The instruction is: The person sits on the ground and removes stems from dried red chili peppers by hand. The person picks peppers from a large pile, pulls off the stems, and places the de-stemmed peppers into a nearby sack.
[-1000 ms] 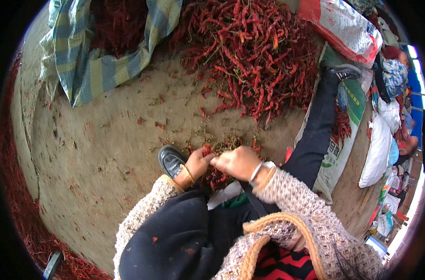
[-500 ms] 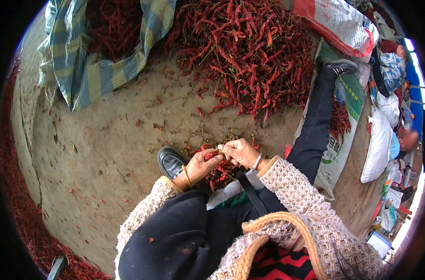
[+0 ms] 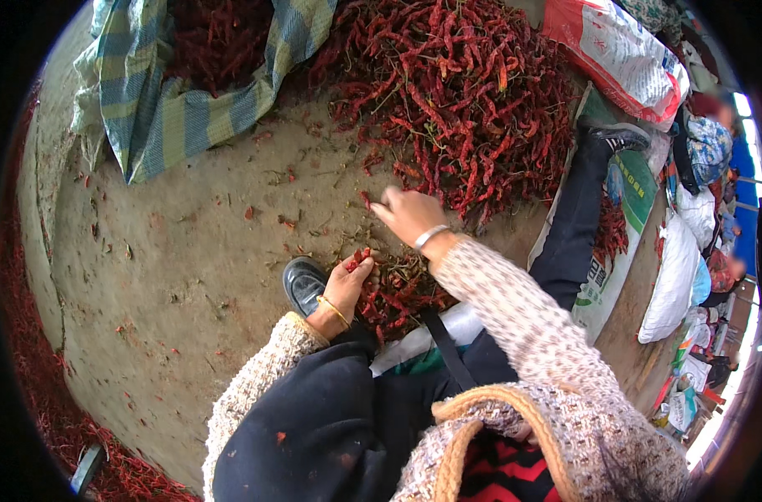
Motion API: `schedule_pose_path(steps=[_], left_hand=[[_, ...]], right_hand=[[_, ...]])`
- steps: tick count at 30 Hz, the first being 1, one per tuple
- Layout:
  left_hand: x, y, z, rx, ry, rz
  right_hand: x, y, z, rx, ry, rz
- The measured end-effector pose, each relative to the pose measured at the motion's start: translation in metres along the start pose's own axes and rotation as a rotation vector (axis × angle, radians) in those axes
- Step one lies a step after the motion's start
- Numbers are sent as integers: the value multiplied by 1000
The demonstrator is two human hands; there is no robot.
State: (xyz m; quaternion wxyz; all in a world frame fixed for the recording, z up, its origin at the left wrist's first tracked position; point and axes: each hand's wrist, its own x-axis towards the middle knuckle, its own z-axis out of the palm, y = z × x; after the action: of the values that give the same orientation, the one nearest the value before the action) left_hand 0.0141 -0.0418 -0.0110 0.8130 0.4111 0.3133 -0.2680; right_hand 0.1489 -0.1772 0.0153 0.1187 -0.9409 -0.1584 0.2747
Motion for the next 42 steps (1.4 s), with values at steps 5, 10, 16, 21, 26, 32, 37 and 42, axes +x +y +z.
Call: schedule_pose_path(steps=[5, 10, 16, 21, 26, 32, 37, 42], left_hand=[[-4, 13, 5, -201, 52, -82], [-2, 8, -3, -190, 32, 9], [-20, 25, 19, -8, -167, -65], [-13, 18, 15, -96, -167, -47], [-12, 21, 12, -75, -51, -178], [-4, 11, -2, -37, 82, -153], [-9, 13, 4, -91, -161, -211], [-12, 14, 8, -18, -174, -148]], right_hand=[[33, 7, 45, 152, -18, -53], [-41, 24, 39, 1368, -375, 161], [-82, 23, 29, 1595, -609, 175], [-21, 60, 16, 188, 219, 2], [12, 57, 25, -201, 4, -89], [-66, 20, 51, 608, 260, -288], [-101, 6, 48, 972, 93, -169], [-114, 6, 38, 968, -16, -238]])
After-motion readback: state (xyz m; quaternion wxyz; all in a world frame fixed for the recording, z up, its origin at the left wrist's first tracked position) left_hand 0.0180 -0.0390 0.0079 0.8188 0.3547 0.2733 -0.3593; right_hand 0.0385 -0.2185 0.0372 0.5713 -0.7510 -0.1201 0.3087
